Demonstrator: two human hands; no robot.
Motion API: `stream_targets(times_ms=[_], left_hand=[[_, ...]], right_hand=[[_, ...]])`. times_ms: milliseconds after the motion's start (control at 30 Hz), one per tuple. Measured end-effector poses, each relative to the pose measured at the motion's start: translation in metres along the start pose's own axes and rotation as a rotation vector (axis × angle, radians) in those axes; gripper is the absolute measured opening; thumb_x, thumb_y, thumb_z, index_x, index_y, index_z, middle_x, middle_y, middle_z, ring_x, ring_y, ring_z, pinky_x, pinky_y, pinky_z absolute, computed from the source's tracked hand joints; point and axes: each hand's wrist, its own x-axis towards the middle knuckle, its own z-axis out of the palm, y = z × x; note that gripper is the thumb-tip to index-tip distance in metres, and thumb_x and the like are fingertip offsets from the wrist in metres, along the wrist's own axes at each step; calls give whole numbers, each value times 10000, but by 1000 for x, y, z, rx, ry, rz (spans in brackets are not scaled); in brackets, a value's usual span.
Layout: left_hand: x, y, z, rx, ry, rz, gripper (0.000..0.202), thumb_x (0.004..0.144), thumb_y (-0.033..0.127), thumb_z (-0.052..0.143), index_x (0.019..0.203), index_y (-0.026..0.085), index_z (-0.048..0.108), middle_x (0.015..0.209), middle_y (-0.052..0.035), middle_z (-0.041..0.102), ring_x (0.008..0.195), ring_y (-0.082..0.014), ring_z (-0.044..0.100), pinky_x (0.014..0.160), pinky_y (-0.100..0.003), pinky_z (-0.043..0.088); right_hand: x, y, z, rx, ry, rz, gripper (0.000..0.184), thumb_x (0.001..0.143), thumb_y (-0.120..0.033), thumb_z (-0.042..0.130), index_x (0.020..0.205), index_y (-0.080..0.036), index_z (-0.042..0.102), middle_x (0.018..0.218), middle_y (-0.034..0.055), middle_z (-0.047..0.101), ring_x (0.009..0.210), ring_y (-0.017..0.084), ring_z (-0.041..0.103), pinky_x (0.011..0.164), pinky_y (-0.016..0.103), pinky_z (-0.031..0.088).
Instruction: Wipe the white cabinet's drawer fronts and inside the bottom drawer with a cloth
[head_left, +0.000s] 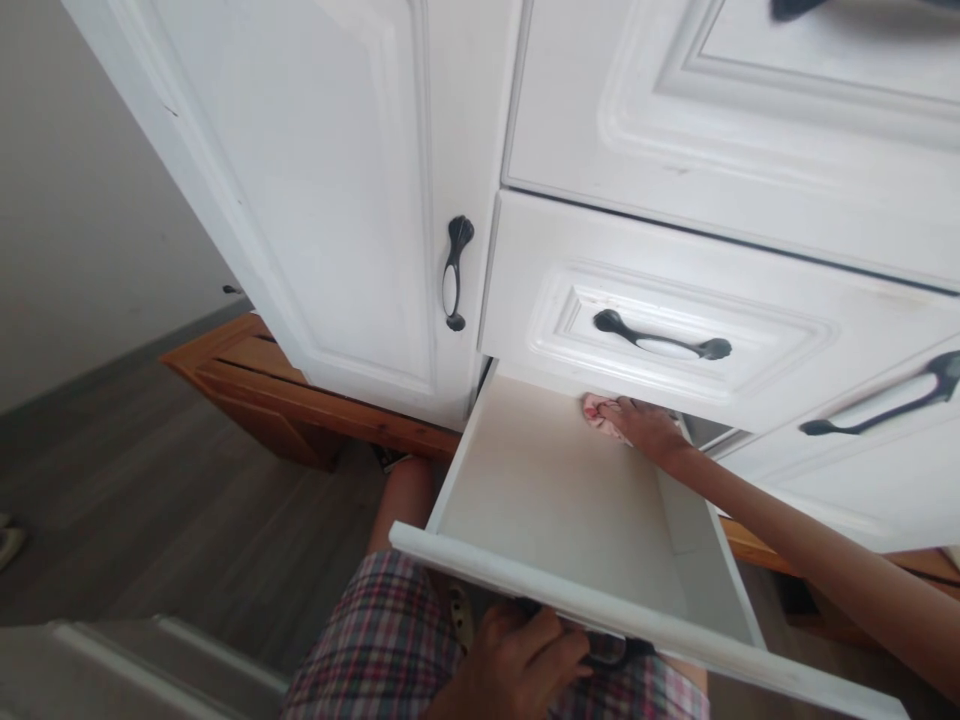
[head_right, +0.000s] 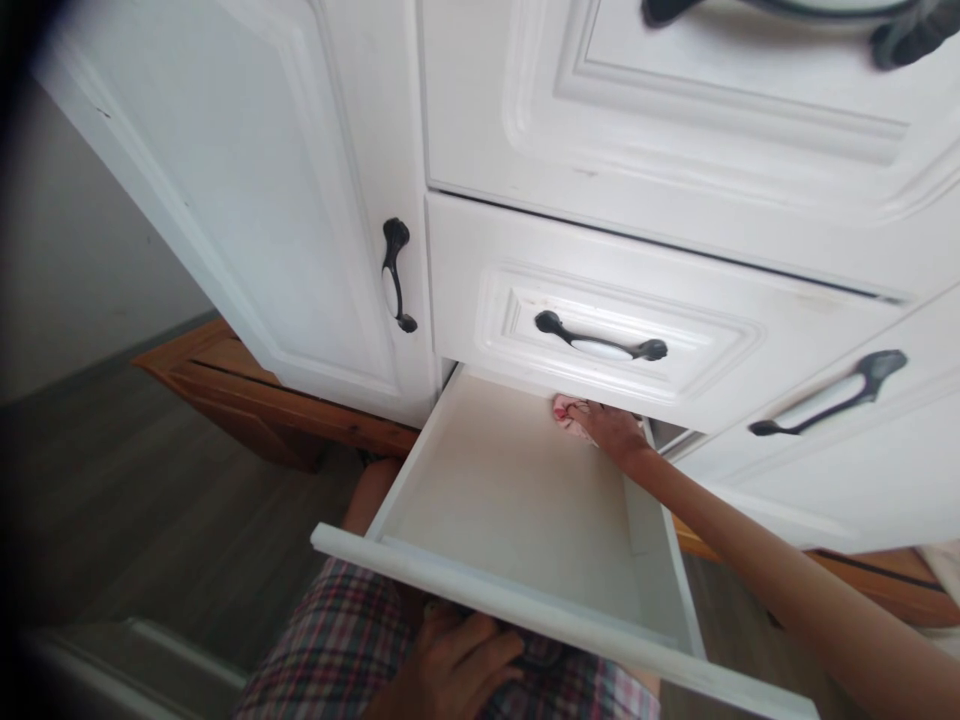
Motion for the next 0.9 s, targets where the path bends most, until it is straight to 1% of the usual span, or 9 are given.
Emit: stream_targets(times_ms=[100,200,267,333,500,600,667,800,900], left_hand=[[0,1,-1,-1,-11,0,301,1191,333,423,1067,227,676,802,45,707,662,-121,689,651,-250,472],[-2,2,0,2,-3,-4,299,1190,336,429,1071,226,679,809,39,721,657,-127,684,650,-258,461],[-3,2,1,6,23,-7,306,1194,325,414,1074,227,678,816,44,731,660,-134,689,647,-276,451],[-3,2,2,11,33,-10,316,1199,315,397,1080,229,676,835,50,745,675,-135,701,651,-291,446],[-3,1,4,23,44,-1,332,1201,326,383,1094,237,684,869,48,765,660,-133,696,631,-304,444],[-3,0,5,2,43,-2,328,1198,337,391,1090,239,685,871,46,762,673,-143,704,624,-313,453],[-4,1,6,0,50,-7,331,1196,348,395,1087,244,690,862,44,754,647,-149,691,605,-321,450],[-4,3,7,6,68,-34,338,1193,365,400,1066,250,691,827,42,746,608,-151,672,588,-315,440],[-5,2,7,-6,71,-31,331,1190,367,410,1055,246,687,826,38,753,609,-151,674,590,-309,438]], right_hand=[[-4,-5,-1,-30,8,28,512,1083,-162,353,1517,-222,617,1263,233,665,1098,361,660,847,446,516],[-6,-7,-3,-33,7,22,517,1060,-164,423,1555,-181,574,1316,256,634,1141,381,632,910,483,497],[-6,-7,-4,-31,-5,17,530,1047,-165,455,1566,-173,562,1325,254,629,1140,380,628,914,481,491],[-6,-8,-5,-33,-14,20,532,1044,-153,443,1561,-175,569,1314,248,636,1131,377,631,902,472,489],[-7,-6,-7,-22,-21,38,543,1091,-184,338,1584,-219,563,1357,232,642,1180,365,630,940,469,488],[-10,-3,-12,-4,-19,40,542,1093,-197,372,1601,-268,546,1401,204,648,1221,341,640,960,444,505],[-13,-2,-22,6,-14,52,567,1082,-184,399,1632,-280,500,1405,194,661,1210,330,665,941,429,524],[-23,-15,-56,36,-49,131,677,1033,-123,423,1698,-221,339,1319,208,703,1036,323,736,829,414,548],[-35,-34,-86,115,-88,79,693,990,-114,482,1662,-232,360,1340,189,679,966,296,749,732,355,515]])
